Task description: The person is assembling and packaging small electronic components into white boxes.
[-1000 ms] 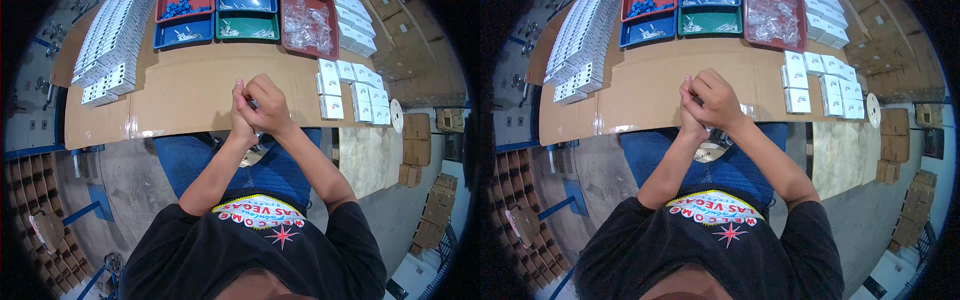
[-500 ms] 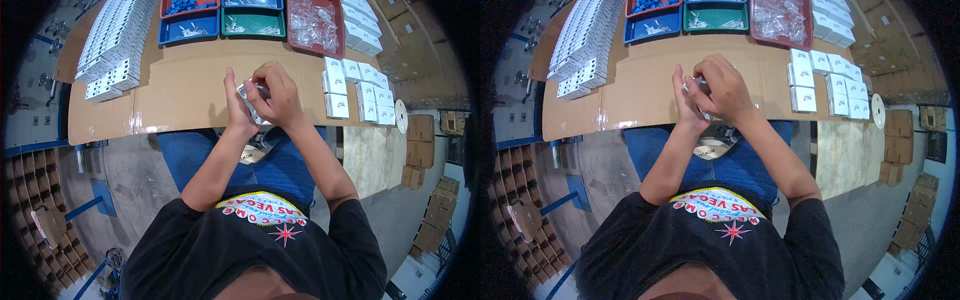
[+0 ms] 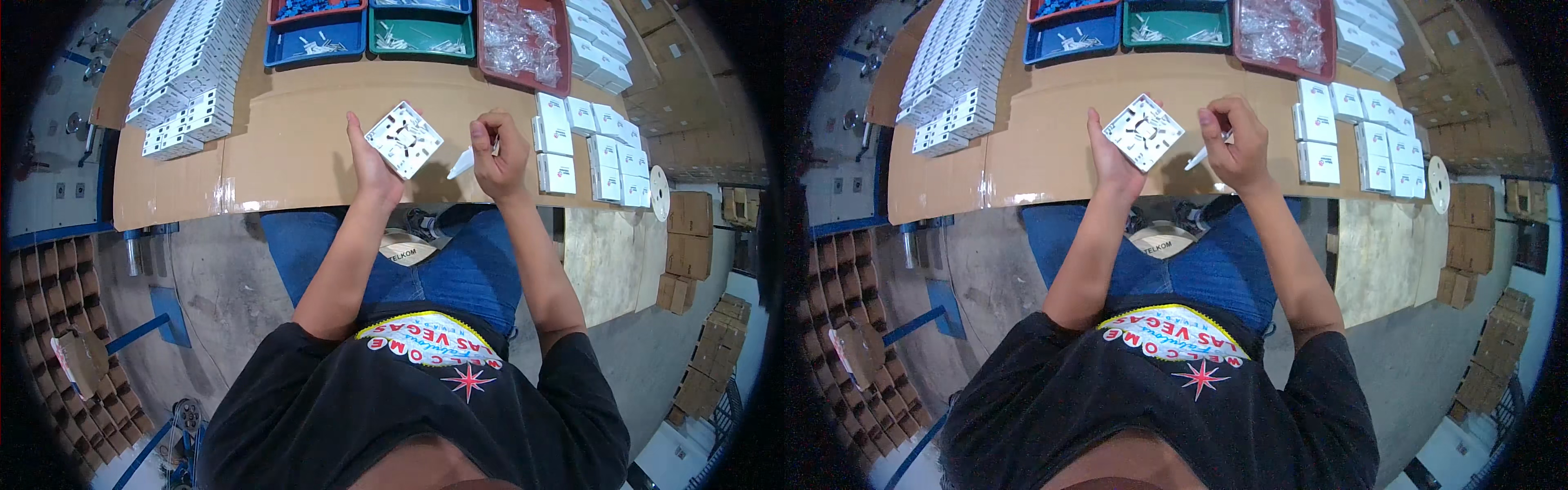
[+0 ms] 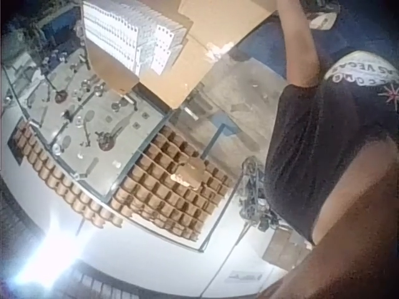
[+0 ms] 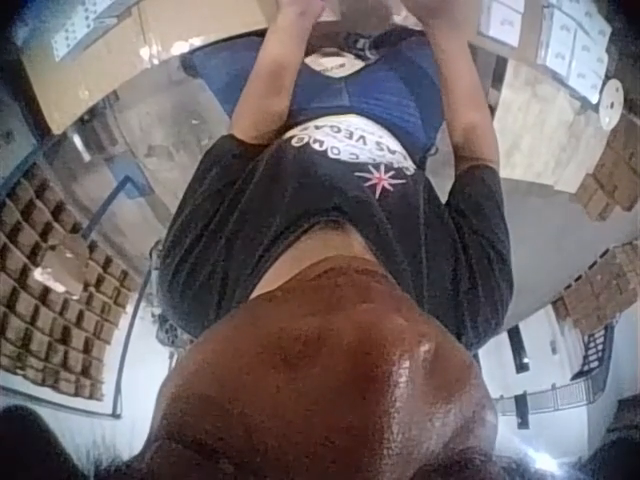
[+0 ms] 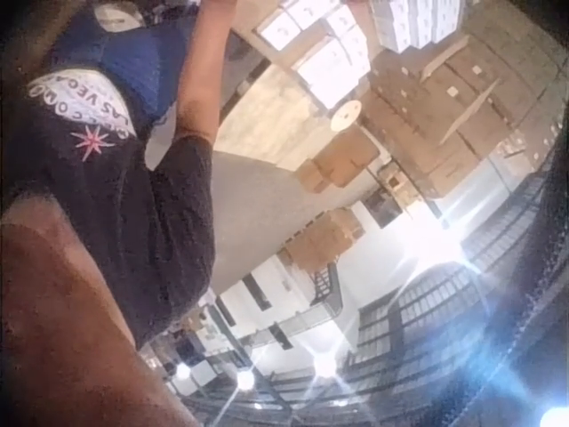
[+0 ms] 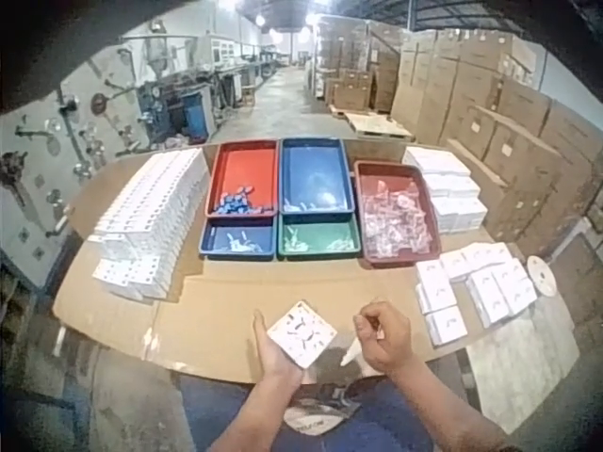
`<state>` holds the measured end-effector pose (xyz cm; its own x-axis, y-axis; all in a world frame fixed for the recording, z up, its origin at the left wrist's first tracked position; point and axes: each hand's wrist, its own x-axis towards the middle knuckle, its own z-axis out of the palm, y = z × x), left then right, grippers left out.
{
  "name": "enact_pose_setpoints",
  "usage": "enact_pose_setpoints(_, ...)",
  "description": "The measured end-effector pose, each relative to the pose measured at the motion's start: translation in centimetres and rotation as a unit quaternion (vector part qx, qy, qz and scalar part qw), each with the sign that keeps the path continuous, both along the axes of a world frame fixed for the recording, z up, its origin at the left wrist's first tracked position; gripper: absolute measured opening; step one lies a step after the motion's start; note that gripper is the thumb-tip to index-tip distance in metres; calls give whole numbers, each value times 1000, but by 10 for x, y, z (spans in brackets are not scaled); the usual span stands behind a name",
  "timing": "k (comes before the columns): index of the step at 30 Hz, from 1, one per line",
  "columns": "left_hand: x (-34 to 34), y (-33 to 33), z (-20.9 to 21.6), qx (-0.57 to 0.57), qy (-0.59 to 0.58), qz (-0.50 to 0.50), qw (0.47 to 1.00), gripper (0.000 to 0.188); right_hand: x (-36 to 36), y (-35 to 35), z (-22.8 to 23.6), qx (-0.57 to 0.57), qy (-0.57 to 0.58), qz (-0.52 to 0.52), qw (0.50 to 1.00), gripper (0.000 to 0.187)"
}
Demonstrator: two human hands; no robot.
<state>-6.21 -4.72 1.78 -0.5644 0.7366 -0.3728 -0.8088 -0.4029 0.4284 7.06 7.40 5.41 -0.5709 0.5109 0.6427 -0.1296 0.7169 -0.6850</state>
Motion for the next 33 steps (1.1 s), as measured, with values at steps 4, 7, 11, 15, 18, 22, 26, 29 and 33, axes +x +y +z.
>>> enact_pose_setpoints(4,-11,-7,-25,-13,55,14,998,71,3,10,-64,22,-16,-48,998,11)
enact_pose_setpoints(7,-21,-10,-46,-101,145,26,984,70,6,12,-92,92,-32,-35,995,11)
enact_pose_setpoints(11,-36,-24,-78,-165,258,11,952,59,12,9,-110,91,-94,33,991,9)
enact_pose_setpoints(15,-36,-34,-68,-216,401,-72,887,90,30,16,-118,30,-175,69,982,22)
enact_pose_setpoints(18,-44,-44,-73,-225,491,-95,837,118,36,15,-98,127,-244,20,961,54)
enact_pose_setpoints(22,-51,-59,-65,-281,686,-112,661,128,35,20,-91,120,-291,53,948,80)
enact_pose_setpoints(26,-53,-65,-63,-308,782,-143,522,128,31,24,-97,73,-327,100,937,82)
enact_pose_setpoints(29,-58,-68,-66,-327,794,-156,488,122,28,28,-97,68,-337,102,933,83)
enact_pose_setpoints(33,-65,-67,-77,-333,767,-152,527,105,29,33,-98,15,-309,92,946,80)
